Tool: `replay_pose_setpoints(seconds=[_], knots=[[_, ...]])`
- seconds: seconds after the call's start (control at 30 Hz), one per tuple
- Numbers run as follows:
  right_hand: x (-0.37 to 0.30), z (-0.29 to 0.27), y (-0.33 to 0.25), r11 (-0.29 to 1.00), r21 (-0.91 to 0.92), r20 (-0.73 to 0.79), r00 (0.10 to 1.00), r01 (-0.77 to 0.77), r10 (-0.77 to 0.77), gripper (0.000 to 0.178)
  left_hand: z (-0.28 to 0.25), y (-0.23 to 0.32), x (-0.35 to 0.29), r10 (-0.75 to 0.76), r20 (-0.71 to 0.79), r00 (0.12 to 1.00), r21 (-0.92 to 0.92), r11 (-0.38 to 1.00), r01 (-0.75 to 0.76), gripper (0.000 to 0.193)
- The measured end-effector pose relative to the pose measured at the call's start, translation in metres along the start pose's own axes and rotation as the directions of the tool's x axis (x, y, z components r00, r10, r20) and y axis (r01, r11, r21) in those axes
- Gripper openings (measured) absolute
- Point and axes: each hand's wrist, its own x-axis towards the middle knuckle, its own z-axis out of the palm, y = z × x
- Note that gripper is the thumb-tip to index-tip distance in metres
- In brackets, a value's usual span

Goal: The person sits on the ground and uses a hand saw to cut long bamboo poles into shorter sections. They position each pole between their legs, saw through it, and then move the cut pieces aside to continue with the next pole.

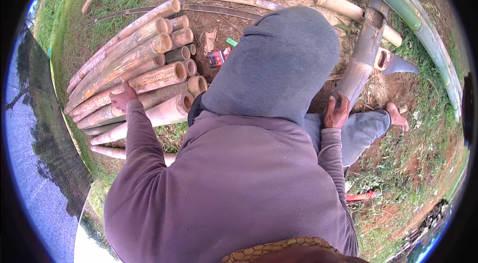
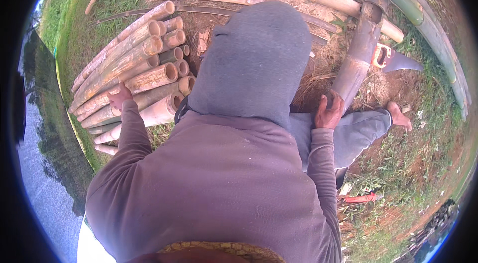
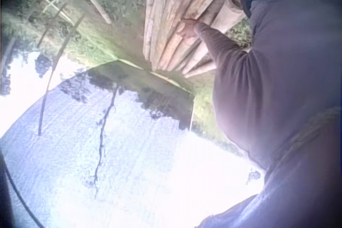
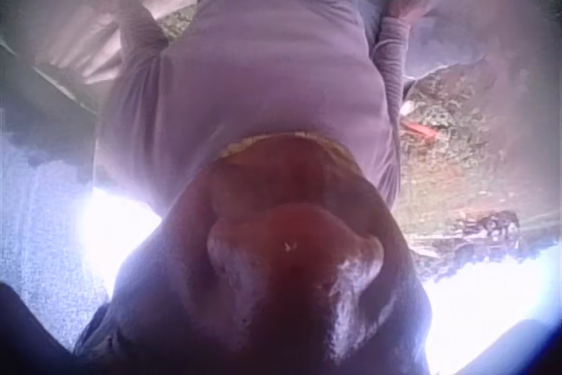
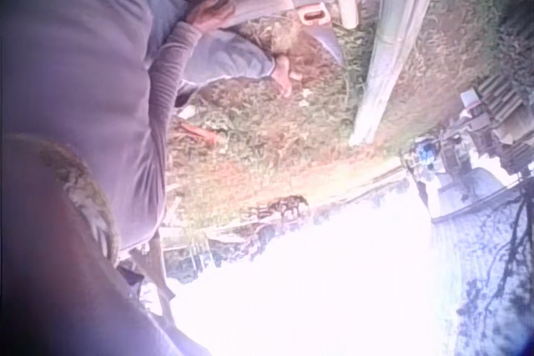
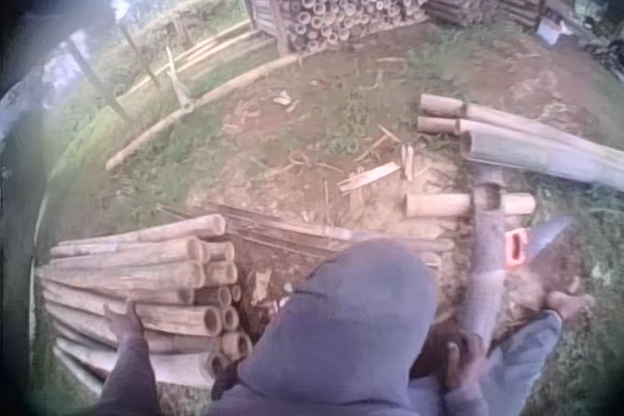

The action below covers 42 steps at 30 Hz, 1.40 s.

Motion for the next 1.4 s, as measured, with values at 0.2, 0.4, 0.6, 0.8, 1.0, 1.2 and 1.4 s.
replay_pose_setpoints(seconds=[0.2,0.4,0.6,0.8,1.0,1.2,1.4], knots=[[0.009,0.004,0.005,0.98,0.148,-0.036,0.989,-0.136,0.143,0.019,-0.032,0.284,-0.142,0.889,-0.308,0.339,-0.54,0.13,-0.832,0.041],[0.019,0.0,-0.01,0.969,0.075,-0.038,0.971,-0.234,0.237,0.016,-0.028,0.449,-0.363,0.838,-0.053,-0.542,-0.742,-0.397,-0.54,0.045],[0.023,0.007,-0.016,0.954,-0.042,-0.121,0.949,-0.297,0.29,0.012,-0.079,0.56,-0.545,0.664,-0.256,-0.702,-0.476,-0.719,-0.506,0.084],[0.027,0.013,-0.018,0.929,-0.066,-0.184,0.919,-0.365,0.348,0.014,-0.127,0.629,-0.656,0.737,0.022,-0.676,-0.354,-0.626,-0.695,0.103],[0.028,0.01,-0.016,0.919,-0.078,-0.178,0.913,-0.386,0.368,0.016,-0.152,0.621,-0.663,0.676,0.102,-0.73,-0.29,-0.682,-0.672,0.089],[0.019,0.011,-0.007,0.917,-0.032,-0.158,0.908,-0.397,0.388,0.021,-0.152,0.543,-0.631,0.525,0.234,-0.819,-0.542,-0.628,-0.558,0.1],[0.02,0.008,-0.009,0.919,0.008,-0.092,0.915,-0.394,0.393,0.024,-0.132,0.513,-0.506,0.451,0.273,-0.85,-0.739,-0.467,-0.485,0.097]])
